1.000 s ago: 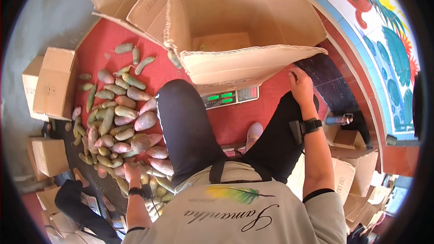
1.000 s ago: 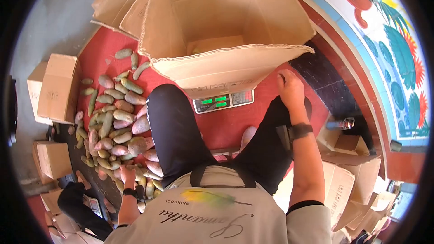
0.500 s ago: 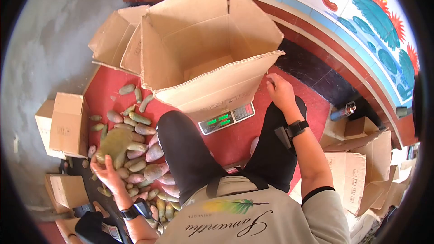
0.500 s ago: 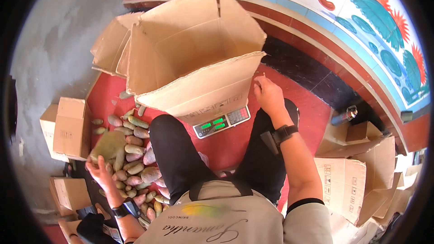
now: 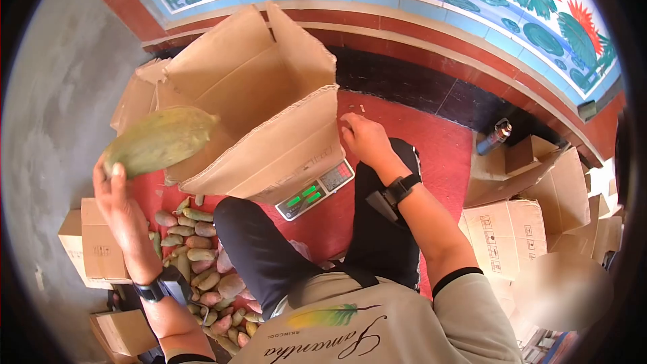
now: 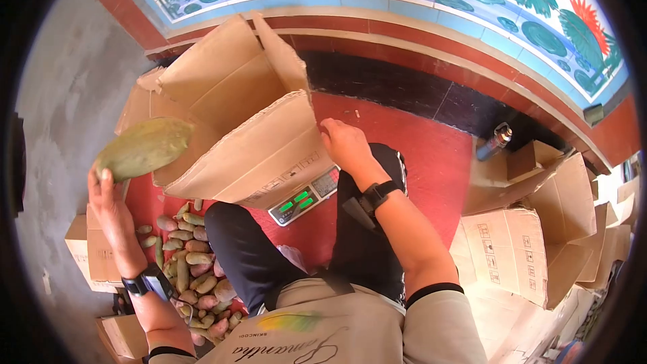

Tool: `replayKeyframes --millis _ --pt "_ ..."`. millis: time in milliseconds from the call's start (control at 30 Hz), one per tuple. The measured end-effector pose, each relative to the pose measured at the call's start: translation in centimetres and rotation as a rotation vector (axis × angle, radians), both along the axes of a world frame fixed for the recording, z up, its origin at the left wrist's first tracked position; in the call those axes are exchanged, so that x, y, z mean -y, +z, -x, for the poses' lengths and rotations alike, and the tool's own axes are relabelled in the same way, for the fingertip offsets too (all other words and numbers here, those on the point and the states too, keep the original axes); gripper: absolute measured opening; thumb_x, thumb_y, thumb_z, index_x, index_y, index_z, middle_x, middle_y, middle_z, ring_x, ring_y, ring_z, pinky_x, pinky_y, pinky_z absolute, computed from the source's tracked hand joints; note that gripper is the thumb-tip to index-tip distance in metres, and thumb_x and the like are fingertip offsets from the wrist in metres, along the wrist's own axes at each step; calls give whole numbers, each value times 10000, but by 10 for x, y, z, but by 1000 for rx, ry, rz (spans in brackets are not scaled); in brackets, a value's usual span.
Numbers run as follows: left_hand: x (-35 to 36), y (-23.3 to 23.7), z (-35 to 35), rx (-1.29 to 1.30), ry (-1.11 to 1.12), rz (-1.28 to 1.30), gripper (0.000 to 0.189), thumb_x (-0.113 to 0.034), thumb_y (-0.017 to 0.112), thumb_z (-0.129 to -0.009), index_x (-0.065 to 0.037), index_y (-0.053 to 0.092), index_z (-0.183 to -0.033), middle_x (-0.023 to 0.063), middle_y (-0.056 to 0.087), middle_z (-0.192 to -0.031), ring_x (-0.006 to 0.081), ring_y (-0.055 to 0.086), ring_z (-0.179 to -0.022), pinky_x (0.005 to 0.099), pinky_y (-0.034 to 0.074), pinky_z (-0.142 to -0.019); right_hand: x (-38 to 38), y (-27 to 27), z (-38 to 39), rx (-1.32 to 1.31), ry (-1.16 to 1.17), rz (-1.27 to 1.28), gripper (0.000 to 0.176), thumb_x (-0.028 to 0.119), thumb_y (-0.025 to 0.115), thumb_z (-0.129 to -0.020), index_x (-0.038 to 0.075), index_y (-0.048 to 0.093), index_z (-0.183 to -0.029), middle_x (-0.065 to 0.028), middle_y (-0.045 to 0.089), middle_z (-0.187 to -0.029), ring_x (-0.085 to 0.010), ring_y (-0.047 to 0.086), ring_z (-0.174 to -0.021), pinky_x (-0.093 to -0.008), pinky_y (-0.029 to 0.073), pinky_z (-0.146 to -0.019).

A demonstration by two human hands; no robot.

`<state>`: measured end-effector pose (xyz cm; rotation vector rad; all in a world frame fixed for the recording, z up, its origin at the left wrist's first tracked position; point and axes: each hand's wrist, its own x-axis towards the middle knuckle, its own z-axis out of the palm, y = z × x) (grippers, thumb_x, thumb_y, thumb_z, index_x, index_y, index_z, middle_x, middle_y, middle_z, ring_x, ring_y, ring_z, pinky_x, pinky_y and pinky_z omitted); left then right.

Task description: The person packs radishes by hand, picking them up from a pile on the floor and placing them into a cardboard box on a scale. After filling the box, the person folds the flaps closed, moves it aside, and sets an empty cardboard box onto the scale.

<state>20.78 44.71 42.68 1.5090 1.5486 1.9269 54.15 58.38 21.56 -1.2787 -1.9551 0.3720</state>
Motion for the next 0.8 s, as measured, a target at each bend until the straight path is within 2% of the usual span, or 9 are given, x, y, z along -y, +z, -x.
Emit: replayKeyframes --millis 67,100,167,200,333,433,533,667,800 --pt "-23 -5 -7 -40 -74 180 383 -155 551 -848 37 436 -1158 124 538 -1081 167 493 -1016 294 366 -901 -1 -2 1 -34 -10 -31 164 131 538 -787 50 543 -929 -150 609 -867 -327 590 -794 -416 473 -684" --pt "-35 -9 -6 -43 -84 179 383 -155 551 -848 37 436 -1158 124 538 -1081 167 493 -1016 294 366 -901 -2 -2 2 -48 3 -11 161 133 538 -786 46 540 -922 -151 608 -860 -329 590 -792 -419 472 -683" --pt "-57 -20 -2 -29 -218 397 394 -170 567 -836 31 444 -1152 127 528 -1098 172 496 -1007 297 375 -893 -4 -6 2 -67 24 -13 163 132 537 -781 39 533 -914 -155 603 -840 -337 588 -780 -425 471 -680" --pt "-65 -23 -4 -37 -231 396 394 -170 567 -836 31 444 -1152 127 528 -1098 172 496 -1007 297 375 -893 -4 -7 2 -71 10 -15 163 132 537 -781 39 533 -914 -155 603 -840 -337 588 -780 -425 471 -680" --pt "-91 -34 -13 -235 -231 610 428 -85 611 -784 39 432 -1153 129 541 -1065 163 503 -967 276 384 -862 -3 -6 6 -92 34 -6 199 127 538 -771 34 519 -945 -170 601 -846 -342 588 -782 -430 473 -688" --pt "-110 -50 2 -417 -303 822 440 -31 631 -750 44 434 -1137 104 534 -1034 151 492 -953 271 383 -848 -4 -10 13 -52 34 6 301 144 553 -762 -16 478 -1005 -195 597 -849 -359 587 -807 -432 475 -703" --pt "-121 -44 -2 -479 -458 864 449 -31 639 -740 44 437 -1135 96 533 -1014 149 496 -933 266 391 -829 -7 -10 21 -60 13 107 323 149 567 -753 -26 461 -1003 -205 596 -850 -368 587 -807 -436 474 -708" --pt "-143 -38 0 -612 -462 860 412 -43 640 -737 29 455 -1098 72 551 -948 132 514 -883 249 412 -786 -8 -10 27 -111 11 100 317 159 585 -752 -27 446 -967 -231 598 -814 -374 596 -773 -441 478 -692" --pt "-155 -23 -11 -478 -449 915 369 -64 642 -741 -1 472 -1063 48 560 -926 116 524 -846 254 431 -729 -8 -13 30 -129 -6 113 328 170 592 -751 -34 451 -966 -226 602 -784 -373 599 -765 -438 480 -683"
